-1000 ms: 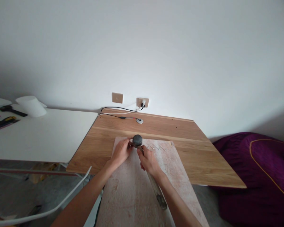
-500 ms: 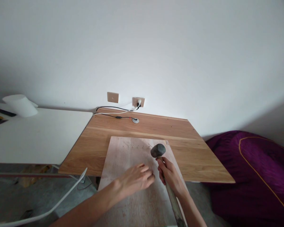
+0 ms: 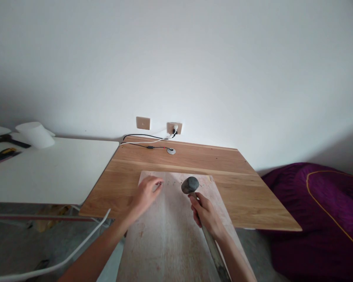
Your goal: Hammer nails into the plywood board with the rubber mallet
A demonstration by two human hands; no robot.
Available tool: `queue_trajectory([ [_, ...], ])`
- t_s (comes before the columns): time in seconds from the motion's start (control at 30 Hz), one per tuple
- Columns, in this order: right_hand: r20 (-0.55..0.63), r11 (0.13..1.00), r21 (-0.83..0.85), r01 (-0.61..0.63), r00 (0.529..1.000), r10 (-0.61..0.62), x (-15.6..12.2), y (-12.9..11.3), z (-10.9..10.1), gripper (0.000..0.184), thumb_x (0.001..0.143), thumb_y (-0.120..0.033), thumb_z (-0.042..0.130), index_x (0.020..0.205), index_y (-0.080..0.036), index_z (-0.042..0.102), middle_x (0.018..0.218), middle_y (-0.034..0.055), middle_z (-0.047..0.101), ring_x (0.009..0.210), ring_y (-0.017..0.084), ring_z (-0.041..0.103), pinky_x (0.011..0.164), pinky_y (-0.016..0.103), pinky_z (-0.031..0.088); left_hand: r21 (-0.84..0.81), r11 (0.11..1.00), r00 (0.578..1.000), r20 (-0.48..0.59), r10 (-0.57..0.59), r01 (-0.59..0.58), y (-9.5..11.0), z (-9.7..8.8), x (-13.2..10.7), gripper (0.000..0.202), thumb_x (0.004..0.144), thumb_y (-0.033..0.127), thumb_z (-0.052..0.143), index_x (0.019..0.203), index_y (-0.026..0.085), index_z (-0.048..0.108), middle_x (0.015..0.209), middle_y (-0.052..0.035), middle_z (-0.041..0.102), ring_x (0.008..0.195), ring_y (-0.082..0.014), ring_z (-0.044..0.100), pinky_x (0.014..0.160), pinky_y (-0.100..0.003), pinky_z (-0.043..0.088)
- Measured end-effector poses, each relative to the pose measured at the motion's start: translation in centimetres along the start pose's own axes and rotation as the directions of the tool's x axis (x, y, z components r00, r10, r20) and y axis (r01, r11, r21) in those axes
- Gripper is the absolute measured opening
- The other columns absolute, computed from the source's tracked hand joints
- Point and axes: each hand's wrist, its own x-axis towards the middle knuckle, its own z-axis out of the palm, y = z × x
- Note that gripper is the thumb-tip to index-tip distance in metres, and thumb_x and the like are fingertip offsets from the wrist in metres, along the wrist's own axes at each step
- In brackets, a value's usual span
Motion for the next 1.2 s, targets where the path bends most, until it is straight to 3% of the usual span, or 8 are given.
queue_trajectory([
  [0.07,0.004,1.0,-0.002,0.006,1.0,-0.006,0.0,-0.4,0.6,0.047,0.09,-0.07,0.052,0.087,-0.024,0.047,0.062,-0.0103,0.046,0.035,0.008,0.046,0.032,0.021,0.03,-0.038,0.993,0.99,-0.073,-0.119,0.116,-2.5,-0.6,0.5,0.018,0.09,0.008,0.066,0.1,0.021,0.075,0.099,-0.0049,0.079,0.089,-0.0192,0.073,0.088,-0.033,0.058],
  [0.2,-0.002,1.0,-0.005,0.025,1.0,-0.025,0.1,-1.0,1.8,0.047,0.09,-0.07,0.051,0.09,-0.023,0.049,0.06,-0.011,0.045,0.034,0.008,0.045,0.032,0.021,0.028,-0.1,0.978,0.983,0.015,-0.182,0.183,-4.7,-0.5,0.8,0.017,0.087,0.008,0.069,0.095,0.021,0.076,0.094,-0.0026,0.081,0.083,-0.0179,0.075,0.082,-0.03,0.058],
  [0.53,0.016,1.0,0.007,0.019,1.0,-0.019,0.2,-1.6,3.1,0.046,0.088,-0.071,0.053,0.086,-0.025,0.048,0.06,-0.0108,0.046,0.032,0.008,0.046,0.031,0.02,0.028,-0.152,0.975,0.985,0.089,-0.147,0.16,-4.6,0.6,0.8,0.017,0.087,0.007,0.068,0.094,0.02,0.077,0.09,-0.0024,0.08,0.08,-0.0188,0.074,0.078,-0.029,0.055],
  [0.83,0.072,0.998,0.04,0.053,0.996,-0.055,1.3,-2.8,4.7,0.044,0.089,-0.068,0.054,0.086,-0.025,0.047,0.059,-0.0114,0.046,0.031,0.008,0.046,0.029,0.02,0.027,-0.087,0.995,0.997,0.055,-0.046,0.051,-4.1,0.5,0.5,0.021,0.087,0.003,0.066,0.094,0.019,0.076,0.094,-0.0051,0.075,0.083,-0.0192,0.07,0.079,-0.03,0.054],
  [1.1,0.126,0.999,-0.006,0.045,0.991,-0.044,3.6,-4.5,6.7,0.032,0.095,-0.055,0.054,0.085,-0.025,0.046,0.059,-0.0095,0.051,0.033,0.008,0.049,0.031,0.02,0.029,-0.115,0.984,0.99,0.057,-0.131,0.137,-4.1,0.6,1.0,0.019,0.084,0.004,0.065,0.091,0.019,0.076,0.085,-0.0037,0.075,0.078,-0.0192,0.07,0.075,-0.03,0.054],
  [1.2,0.132,0.999,-0.032,0.038,0.991,-0.033,3.9,-4.9,7.1,0.026,0.098,-0.047,0.051,0.086,-0.025,0.046,0.059,-0.0097,0.051,0.034,0.008,0.049,0.032,0.02,0.031,-0.143,0.98,0.989,0.064,-0.133,0.141,-4.1,0.7,1.0,0.028,0.083,0.002,0.063,0.102,0.019,0.075,0.086,-0.0031,0.076,0.078,-0.0186,0.071,0.075,-0.029,0.054],
])
